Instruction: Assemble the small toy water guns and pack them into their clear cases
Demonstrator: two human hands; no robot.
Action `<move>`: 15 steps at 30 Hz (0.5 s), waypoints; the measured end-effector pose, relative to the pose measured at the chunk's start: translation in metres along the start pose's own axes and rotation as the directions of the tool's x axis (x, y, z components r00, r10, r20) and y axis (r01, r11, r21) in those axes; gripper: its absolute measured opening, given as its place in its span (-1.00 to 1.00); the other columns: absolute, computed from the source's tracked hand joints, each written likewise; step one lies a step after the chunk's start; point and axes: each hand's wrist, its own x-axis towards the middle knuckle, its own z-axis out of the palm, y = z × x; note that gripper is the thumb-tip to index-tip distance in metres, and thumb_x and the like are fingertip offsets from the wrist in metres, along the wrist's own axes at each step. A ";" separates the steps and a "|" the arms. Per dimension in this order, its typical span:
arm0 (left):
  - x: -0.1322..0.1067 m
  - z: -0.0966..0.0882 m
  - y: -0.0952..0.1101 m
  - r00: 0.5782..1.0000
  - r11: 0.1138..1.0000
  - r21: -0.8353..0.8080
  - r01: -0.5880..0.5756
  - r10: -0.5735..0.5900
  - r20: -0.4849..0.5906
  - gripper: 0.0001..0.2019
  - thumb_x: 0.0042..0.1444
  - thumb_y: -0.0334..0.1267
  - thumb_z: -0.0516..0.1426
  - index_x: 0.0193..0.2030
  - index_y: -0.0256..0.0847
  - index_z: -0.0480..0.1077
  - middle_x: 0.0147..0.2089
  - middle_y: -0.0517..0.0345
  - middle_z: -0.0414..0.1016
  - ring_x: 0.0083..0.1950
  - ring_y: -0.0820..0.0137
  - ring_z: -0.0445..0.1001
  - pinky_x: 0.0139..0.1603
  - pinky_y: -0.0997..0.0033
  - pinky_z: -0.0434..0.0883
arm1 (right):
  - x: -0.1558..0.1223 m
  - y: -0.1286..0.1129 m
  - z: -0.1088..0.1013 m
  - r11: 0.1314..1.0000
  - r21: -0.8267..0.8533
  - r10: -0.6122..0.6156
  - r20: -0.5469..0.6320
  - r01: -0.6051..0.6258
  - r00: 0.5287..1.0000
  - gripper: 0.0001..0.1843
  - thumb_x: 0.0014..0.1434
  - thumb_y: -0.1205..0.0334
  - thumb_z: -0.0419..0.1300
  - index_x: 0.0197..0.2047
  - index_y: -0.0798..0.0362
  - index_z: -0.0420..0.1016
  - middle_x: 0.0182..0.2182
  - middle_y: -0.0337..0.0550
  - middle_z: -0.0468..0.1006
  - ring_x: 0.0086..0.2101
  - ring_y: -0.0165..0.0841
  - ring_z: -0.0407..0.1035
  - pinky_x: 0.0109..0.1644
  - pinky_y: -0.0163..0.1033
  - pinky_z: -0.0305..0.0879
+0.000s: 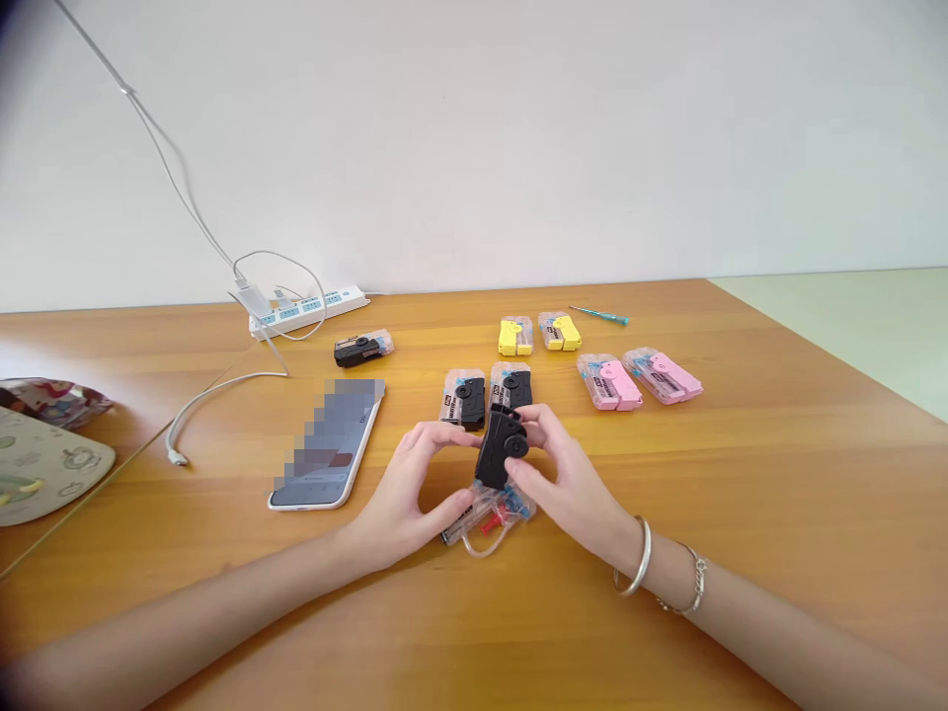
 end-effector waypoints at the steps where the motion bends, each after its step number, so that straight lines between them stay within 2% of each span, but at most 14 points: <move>1: 0.000 0.001 0.001 1.000 0.999 0.040 -0.016 0.015 0.019 -0.66 0.07 -0.25 0.14 0.00 -0.11 0.23 0.05 0.06 0.39 0.14 0.21 0.25 0.14 0.11 0.22 | 0.002 0.002 -0.002 0.998 0.059 0.015 -0.016 -0.014 1.000 -0.74 0.18 0.24 0.05 -0.05 -0.05 0.16 -0.13 -0.11 0.48 -0.09 -0.25 0.39 -0.01 -0.04 0.35; 3: 0.000 0.003 0.001 0.997 0.992 0.113 -0.055 0.047 0.068 -0.61 0.02 -0.21 0.17 0.02 -0.09 0.25 0.12 0.08 0.36 0.20 0.17 0.18 0.20 0.07 0.15 | 0.006 0.005 -0.005 0.990 0.139 0.047 -0.072 -0.037 0.996 -0.75 0.17 0.22 0.03 -0.05 -0.05 0.19 -0.13 -0.12 0.49 -0.11 -0.25 0.41 -0.02 -0.04 0.36; 6: 0.000 0.006 -0.001 0.989 0.979 0.186 -0.083 0.058 0.136 -0.56 0.00 -0.14 0.18 0.05 -0.09 0.29 0.18 0.05 0.30 0.26 0.10 0.10 0.26 -0.02 0.05 | 0.011 0.009 -0.011 0.986 0.156 0.083 -0.170 -0.056 0.982 -0.74 0.14 0.22 0.03 -0.07 -0.04 0.27 -0.13 -0.16 0.49 -0.08 -0.23 0.39 0.03 -0.02 0.32; 10: 0.000 0.006 -0.003 0.983 0.978 0.195 -0.072 0.037 0.178 -0.60 0.00 -0.18 0.18 0.03 -0.07 0.36 0.18 0.06 0.30 0.28 0.07 0.06 0.25 -0.03 0.08 | 0.012 0.013 -0.015 0.985 0.162 0.092 -0.156 -0.067 0.983 -0.69 0.14 0.23 0.03 -0.01 -0.08 0.30 -0.04 -0.16 0.44 -0.03 -0.22 0.34 -0.01 -0.06 0.33; 13: 0.000 0.003 -0.002 0.980 0.990 0.125 -0.065 0.040 0.195 -0.61 0.01 -0.29 0.15 0.04 -0.05 0.35 0.03 0.12 0.43 0.16 0.16 0.22 0.21 0.06 0.14 | 0.011 0.016 -0.016 0.984 0.166 0.083 -0.109 -0.064 0.991 -0.66 0.16 0.22 -0.01 0.03 -0.10 0.29 -0.02 -0.17 0.40 -0.14 -0.25 0.39 -0.06 -0.08 0.33; 15: 0.001 0.002 -0.001 0.980 0.997 0.068 -0.030 0.016 0.198 -0.61 0.07 -0.31 0.11 0.08 -0.05 0.31 -0.09 0.14 0.49 0.00 0.23 0.35 0.16 0.09 0.21 | 0.011 0.017 -0.017 0.983 0.168 0.088 -0.084 -0.073 0.993 -0.65 0.18 0.20 -0.05 0.04 -0.09 0.28 -0.16 -0.19 0.44 -0.26 -0.29 0.41 -0.11 -0.08 0.33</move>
